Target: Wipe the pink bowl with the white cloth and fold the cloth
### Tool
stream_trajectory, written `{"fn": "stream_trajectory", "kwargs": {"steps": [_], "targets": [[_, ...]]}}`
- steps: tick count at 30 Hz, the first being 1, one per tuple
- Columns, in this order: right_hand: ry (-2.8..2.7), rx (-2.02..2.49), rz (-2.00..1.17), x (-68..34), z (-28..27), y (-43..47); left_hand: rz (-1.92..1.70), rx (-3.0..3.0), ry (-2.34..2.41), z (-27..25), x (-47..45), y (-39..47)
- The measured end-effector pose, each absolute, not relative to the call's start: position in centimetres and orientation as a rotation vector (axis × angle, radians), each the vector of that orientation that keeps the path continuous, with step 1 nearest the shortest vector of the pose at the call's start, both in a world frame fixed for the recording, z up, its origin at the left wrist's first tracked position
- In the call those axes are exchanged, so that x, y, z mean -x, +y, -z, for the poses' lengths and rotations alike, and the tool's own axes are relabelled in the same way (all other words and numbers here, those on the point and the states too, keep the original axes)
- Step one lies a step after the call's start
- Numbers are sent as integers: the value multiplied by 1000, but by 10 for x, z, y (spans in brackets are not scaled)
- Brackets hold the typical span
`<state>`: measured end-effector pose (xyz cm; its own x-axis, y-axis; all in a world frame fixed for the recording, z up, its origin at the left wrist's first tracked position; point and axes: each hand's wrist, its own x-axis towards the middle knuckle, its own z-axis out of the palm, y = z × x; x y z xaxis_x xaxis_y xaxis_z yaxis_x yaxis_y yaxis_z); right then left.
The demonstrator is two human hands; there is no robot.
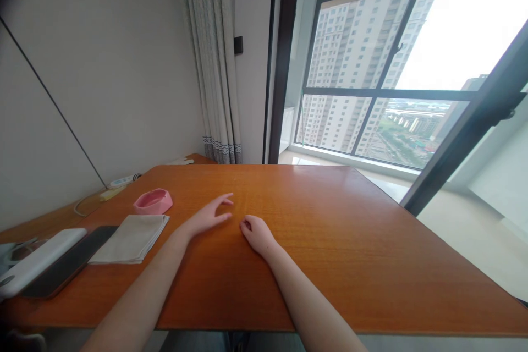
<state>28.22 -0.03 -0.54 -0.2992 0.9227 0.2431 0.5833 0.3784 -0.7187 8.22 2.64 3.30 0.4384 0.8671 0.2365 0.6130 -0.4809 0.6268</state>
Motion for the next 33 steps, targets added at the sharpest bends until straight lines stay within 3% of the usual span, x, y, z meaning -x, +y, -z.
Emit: {"fn": "stream_trajectory", "kwargs": {"steps": [5, 11, 17, 33], "targets": [[-2037, 1302, -663, -282, 3, -3, -1375, -1867, 2259, -47, -30, 40], [-2121, 1300, -634, -281, 1, -7, -1213, -1548, 2785, -24, 8, 44], [-2133, 1296, -655, -282, 3, -6, -946, -1513, 2749, -9, 22, 48], [-2124, 1331, -655, -280, -5, -13, -758, -1620, 2804, -5, 55, 53]]}}
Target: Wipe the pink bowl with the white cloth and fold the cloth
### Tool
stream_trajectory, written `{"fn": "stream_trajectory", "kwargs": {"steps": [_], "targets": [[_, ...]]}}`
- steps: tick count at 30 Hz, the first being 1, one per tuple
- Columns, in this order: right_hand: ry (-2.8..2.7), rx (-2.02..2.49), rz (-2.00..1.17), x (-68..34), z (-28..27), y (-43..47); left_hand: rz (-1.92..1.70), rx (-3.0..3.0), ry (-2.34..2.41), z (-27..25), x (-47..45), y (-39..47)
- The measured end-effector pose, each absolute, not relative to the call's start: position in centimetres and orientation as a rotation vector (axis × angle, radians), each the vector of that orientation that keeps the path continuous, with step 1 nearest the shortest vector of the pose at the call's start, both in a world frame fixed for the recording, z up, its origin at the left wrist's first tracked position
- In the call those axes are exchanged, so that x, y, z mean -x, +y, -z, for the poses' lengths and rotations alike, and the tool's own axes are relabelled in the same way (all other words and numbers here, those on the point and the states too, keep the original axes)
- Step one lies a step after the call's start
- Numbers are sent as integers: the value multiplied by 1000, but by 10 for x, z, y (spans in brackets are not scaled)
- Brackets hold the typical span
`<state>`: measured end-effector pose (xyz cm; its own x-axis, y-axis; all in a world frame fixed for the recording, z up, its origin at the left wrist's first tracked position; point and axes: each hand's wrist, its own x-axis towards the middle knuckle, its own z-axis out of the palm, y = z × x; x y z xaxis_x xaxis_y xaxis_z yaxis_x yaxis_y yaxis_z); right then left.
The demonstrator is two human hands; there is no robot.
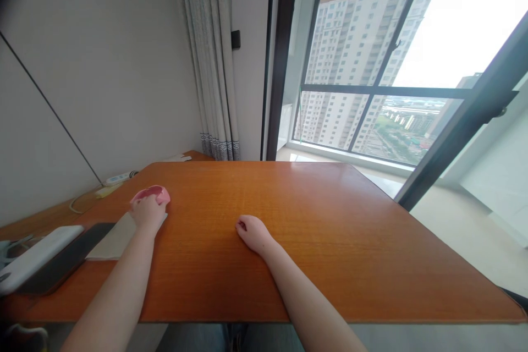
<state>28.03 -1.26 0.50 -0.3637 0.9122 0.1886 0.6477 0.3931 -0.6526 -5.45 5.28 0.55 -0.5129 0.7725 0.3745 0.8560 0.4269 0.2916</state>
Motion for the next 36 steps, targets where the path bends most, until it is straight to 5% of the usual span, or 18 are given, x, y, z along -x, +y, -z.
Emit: {"fn": "stream_trajectory", "kwargs": {"steps": [19, 36], "targets": [[-1326, 1339, -798, -298, 11, 21, 1114, 2660, -1289, -25, -117, 22], [-1473, 1403, -834, -295, 12, 23, 902, 2856, -1200, -3, -138, 27]]}}
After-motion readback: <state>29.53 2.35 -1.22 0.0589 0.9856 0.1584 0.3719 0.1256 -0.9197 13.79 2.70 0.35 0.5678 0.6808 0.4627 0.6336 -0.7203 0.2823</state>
